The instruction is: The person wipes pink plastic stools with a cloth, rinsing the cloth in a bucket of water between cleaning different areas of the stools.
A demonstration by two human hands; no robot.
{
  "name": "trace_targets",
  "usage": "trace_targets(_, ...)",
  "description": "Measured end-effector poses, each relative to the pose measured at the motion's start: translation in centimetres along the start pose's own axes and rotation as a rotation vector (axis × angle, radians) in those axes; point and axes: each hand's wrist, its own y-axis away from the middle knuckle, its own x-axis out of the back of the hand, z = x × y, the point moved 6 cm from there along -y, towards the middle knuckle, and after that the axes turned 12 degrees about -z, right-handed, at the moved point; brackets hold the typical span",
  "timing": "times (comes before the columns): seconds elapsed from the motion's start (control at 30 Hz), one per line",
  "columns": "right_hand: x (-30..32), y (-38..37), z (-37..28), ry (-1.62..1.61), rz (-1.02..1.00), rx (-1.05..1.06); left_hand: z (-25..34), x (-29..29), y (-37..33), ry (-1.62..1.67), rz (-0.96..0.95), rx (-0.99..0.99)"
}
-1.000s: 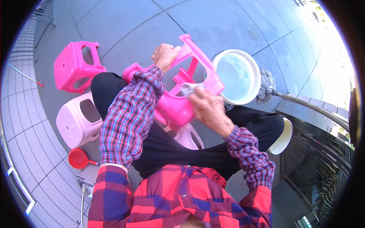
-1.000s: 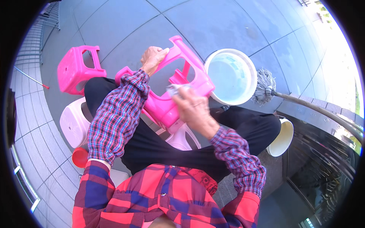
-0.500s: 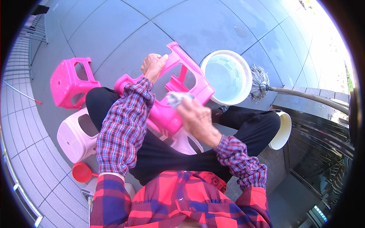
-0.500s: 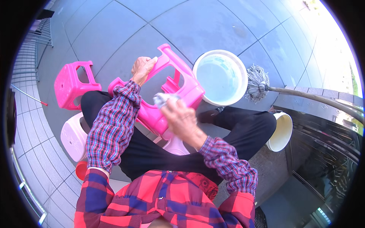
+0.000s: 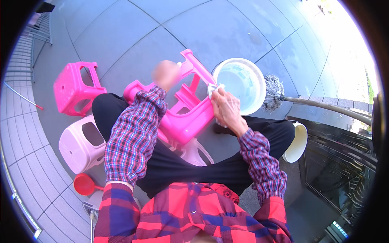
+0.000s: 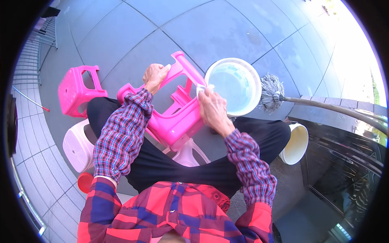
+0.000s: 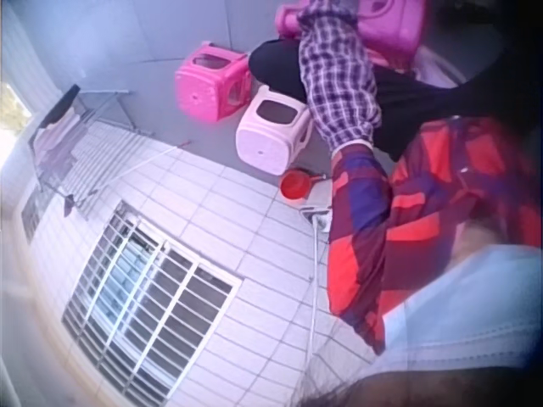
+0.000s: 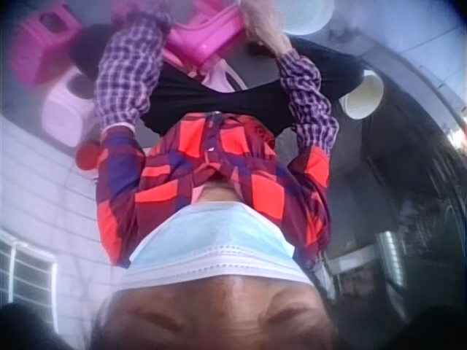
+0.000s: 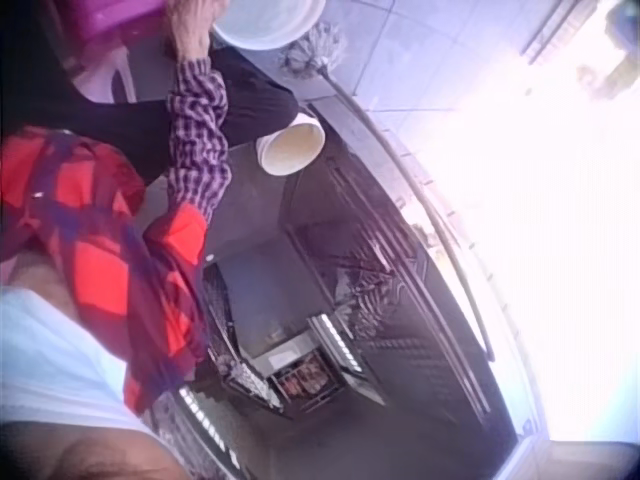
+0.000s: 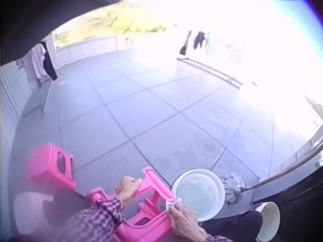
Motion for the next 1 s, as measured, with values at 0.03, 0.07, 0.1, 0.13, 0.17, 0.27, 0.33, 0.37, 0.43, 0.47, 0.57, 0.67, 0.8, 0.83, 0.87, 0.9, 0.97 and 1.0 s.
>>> trace_targets(0.03, 0.0, 1.0, -0.4, -0.013, 0.026, -0.001, 0.2, -0.1, 0.1, 0.003, -0.008, -0.001)
trace_targets(0.07, -0.4, 1.1, 0.1, -0.003, 0.040, -0.030, 0.5, -0.1, 0.3, 0.010, 0.001, -0.020)
trace_targets(0.1, -0.7, 0.6, 0.5, -0.002, 0.039, -0.036, 0.8, -0.1, 0.4, 0.016, 0.012, -0.040)
trace_targets(0.13, -0.4, -0.4, 1.1, 0.037, 0.086, -0.069, 0.9, -0.2, 0.4, 0.016, 0.004, -0.050)
trace_targets(0.17, -0.1, -1.6, 1.8, 0.074, 0.138, -0.098, 0.5, -0.1, 0.1, 0.003, -0.013, -0.043)
trace_targets(0.27, -1.3, -3.5, 7.0, 0.046, -0.029, -0.299, 0.3, -0.4, -0.5, -0.006, 0.015, -0.052)
trace_targets(0.33, -2.1, -3.1, 10.3, -0.053, -0.166, -0.429, -0.5, -0.2, -0.9, 0.011, 0.087, -0.047)
trace_targets(0.37, -1.0, -2.1, 11.3, -0.184, 0.034, -0.439, -0.4, 0.3, -0.9, 0.012, 0.091, -0.042)
trace_targets(0.43, 0.1, -0.5, 14.0, -0.603, 0.188, -0.464, -0.6, 0.5, -1.1, 0.052, 0.001, 0.012)
trace_targets(0.47, 0.5, -0.5, 13.5, -1.006, 0.194, -0.384, -0.8, 1.0, -1.1, 0.074, 0.007, -0.034)
trace_targets(0.57, 1.6, -0.7, 10.2, -1.534, 0.158, -0.171, -1.2, 0.9, -1.0, 0.044, 0.062, -0.014)
trace_targets(0.67, 1.0, -1.1, 7.9, -0.934, 0.091, -0.138, -0.7, 0.6, -0.9, 0.038, 0.064, -0.040)
trace_targets(0.8, -0.1, 0.1, 1.1, -0.334, 0.169, -0.056, -0.3, 0.3, -0.5, 0.008, 0.033, -0.011)
trace_targets(0.83, -0.1, 0.3, -0.3, -0.171, 0.232, -0.100, -0.3, 0.3, -0.6, 0.001, 0.028, -0.011)
trace_targets(0.87, -0.8, 0.2, -0.5, -0.133, 0.280, -0.113, -0.2, 0.2, -0.6, -0.016, 0.006, -0.015)
trace_targets(0.9, -0.8, -0.2, -0.1, -0.139, 0.280, -0.118, -0.2, 0.1, -0.5, -0.033, -0.015, -0.019)
trace_targets(0.97, -1.1, -2.6, 1.6, -0.220, 0.170, -0.191, 0.2, -0.1, -0.3, -0.042, -0.020, -0.032)
trace_targets(1.0, -1.2, -3.8, 2.5, -0.257, 0.223, -0.120, 0.4, -0.2, -0.2, -0.047, -0.022, -0.046)
